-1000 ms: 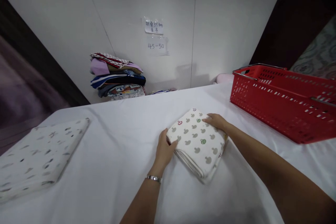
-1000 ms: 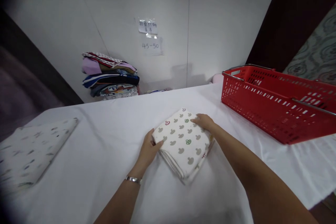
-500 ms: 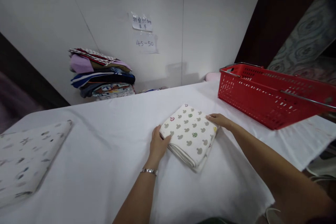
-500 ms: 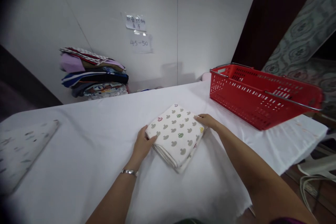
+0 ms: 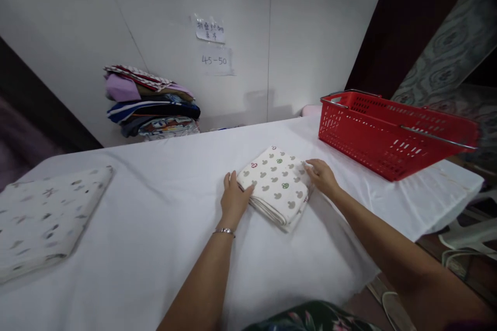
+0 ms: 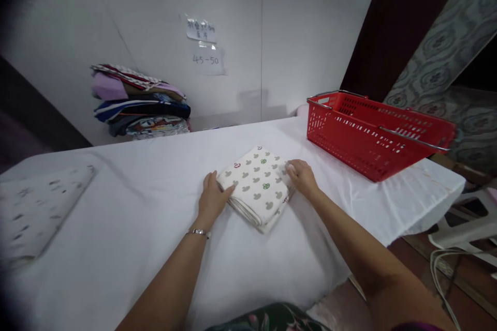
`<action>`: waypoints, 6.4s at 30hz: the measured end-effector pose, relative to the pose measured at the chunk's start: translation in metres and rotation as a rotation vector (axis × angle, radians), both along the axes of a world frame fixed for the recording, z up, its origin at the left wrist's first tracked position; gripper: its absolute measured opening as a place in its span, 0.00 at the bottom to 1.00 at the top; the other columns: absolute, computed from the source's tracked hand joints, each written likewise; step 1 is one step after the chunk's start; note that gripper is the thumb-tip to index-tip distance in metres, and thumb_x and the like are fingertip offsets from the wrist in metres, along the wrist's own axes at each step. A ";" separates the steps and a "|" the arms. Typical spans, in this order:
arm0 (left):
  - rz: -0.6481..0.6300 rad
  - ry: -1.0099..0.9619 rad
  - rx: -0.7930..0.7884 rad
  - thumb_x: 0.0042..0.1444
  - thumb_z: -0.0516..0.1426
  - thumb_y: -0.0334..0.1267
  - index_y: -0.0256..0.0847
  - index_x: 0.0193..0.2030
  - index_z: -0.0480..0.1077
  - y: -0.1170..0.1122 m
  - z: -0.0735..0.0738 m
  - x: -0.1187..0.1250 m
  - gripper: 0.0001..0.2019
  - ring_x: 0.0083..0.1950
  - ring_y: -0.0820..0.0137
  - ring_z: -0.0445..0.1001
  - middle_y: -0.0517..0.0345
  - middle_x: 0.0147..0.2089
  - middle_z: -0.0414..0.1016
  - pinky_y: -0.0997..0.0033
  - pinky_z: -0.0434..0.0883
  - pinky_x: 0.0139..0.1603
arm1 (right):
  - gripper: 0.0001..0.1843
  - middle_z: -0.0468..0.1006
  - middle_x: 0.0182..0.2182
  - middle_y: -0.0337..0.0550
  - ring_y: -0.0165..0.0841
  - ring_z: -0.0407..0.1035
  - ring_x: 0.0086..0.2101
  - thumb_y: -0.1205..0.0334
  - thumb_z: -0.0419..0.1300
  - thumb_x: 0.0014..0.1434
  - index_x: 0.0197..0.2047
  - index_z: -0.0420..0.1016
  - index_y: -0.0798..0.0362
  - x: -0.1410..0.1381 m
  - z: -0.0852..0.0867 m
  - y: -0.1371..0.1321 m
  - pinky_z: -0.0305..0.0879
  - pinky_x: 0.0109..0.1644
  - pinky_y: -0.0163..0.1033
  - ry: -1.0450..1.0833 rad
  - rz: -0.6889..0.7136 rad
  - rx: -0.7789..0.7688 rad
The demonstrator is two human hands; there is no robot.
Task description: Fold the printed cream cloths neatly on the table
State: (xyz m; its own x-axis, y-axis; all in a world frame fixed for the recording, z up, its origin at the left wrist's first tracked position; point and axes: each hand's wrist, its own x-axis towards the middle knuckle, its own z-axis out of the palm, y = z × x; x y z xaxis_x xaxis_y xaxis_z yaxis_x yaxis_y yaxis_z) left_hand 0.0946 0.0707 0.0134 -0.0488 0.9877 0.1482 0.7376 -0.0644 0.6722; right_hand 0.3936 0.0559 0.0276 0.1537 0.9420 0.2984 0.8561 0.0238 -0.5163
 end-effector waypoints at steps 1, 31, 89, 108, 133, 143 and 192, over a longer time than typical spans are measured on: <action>0.004 0.043 0.025 0.51 0.57 0.49 0.43 0.65 0.49 -0.002 0.003 0.001 0.36 0.62 0.57 0.59 0.48 0.68 0.44 0.62 0.65 0.55 | 0.21 0.72 0.50 0.49 0.40 0.62 0.53 0.51 0.48 0.62 0.50 0.71 0.52 -0.011 0.000 -0.011 0.55 0.58 0.45 0.000 0.078 0.081; -0.677 0.162 0.317 0.56 0.52 0.27 0.45 0.43 0.73 -0.029 0.004 0.009 0.13 0.51 0.67 0.66 0.59 0.45 0.73 0.59 0.59 0.56 | 0.14 0.71 0.29 0.40 0.30 0.64 0.31 0.65 0.47 0.62 0.29 0.70 0.53 -0.118 0.016 -0.085 0.55 0.35 0.33 -0.187 0.291 -0.075; -0.745 0.173 0.237 0.49 0.57 0.30 0.48 0.39 0.75 -0.028 0.013 0.003 0.12 0.48 0.66 0.68 0.59 0.41 0.72 0.59 0.57 0.58 | 0.11 0.71 0.35 0.41 0.29 0.66 0.35 0.65 0.46 0.64 0.36 0.69 0.52 -0.128 0.007 -0.101 0.54 0.32 0.33 -0.371 0.219 -0.161; -0.761 0.175 0.264 0.52 0.56 0.29 0.45 0.34 0.74 -0.027 0.015 0.002 0.08 0.48 0.68 0.68 0.60 0.40 0.73 0.61 0.59 0.55 | 0.11 0.71 0.35 0.42 0.31 0.66 0.33 0.63 0.47 0.64 0.35 0.69 0.52 -0.134 0.012 -0.105 0.50 0.29 0.34 -0.433 0.202 -0.177; -0.669 0.200 0.167 0.51 0.58 0.34 0.43 0.27 0.73 -0.042 0.021 0.018 0.04 0.42 0.68 0.67 0.60 0.33 0.72 0.64 0.59 0.48 | 0.08 0.70 0.32 0.41 0.30 0.65 0.33 0.68 0.49 0.61 0.32 0.67 0.52 -0.125 0.010 -0.110 0.60 0.35 0.34 -0.270 0.415 -0.016; -0.642 0.141 0.187 0.51 0.59 0.34 0.42 0.27 0.73 -0.041 0.013 0.012 0.04 0.40 0.69 0.68 0.61 0.32 0.72 0.65 0.59 0.48 | 0.21 0.61 0.60 0.51 0.42 0.52 0.60 0.60 0.49 0.61 0.56 0.64 0.52 -0.106 -0.001 -0.049 0.51 0.60 0.53 -0.289 0.419 -0.045; -0.102 0.222 0.033 0.64 0.41 0.48 0.43 0.65 0.50 0.002 -0.022 0.008 0.25 0.69 0.62 0.43 0.52 0.70 0.44 0.50 0.46 0.66 | 0.30 0.49 0.65 0.49 0.43 0.40 0.64 0.45 0.42 0.63 0.63 0.56 0.50 -0.057 -0.011 0.052 0.40 0.63 0.56 -0.402 0.401 -0.240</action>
State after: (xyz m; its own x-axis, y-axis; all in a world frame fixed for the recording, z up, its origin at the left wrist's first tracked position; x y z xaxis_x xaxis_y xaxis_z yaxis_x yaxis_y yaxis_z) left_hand 0.1025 0.0723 -0.0089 0.0882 0.9804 0.1762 0.8554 -0.1652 0.4910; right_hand 0.3366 0.1083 0.0167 -0.3068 0.9512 0.0323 0.9332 0.3073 -0.1861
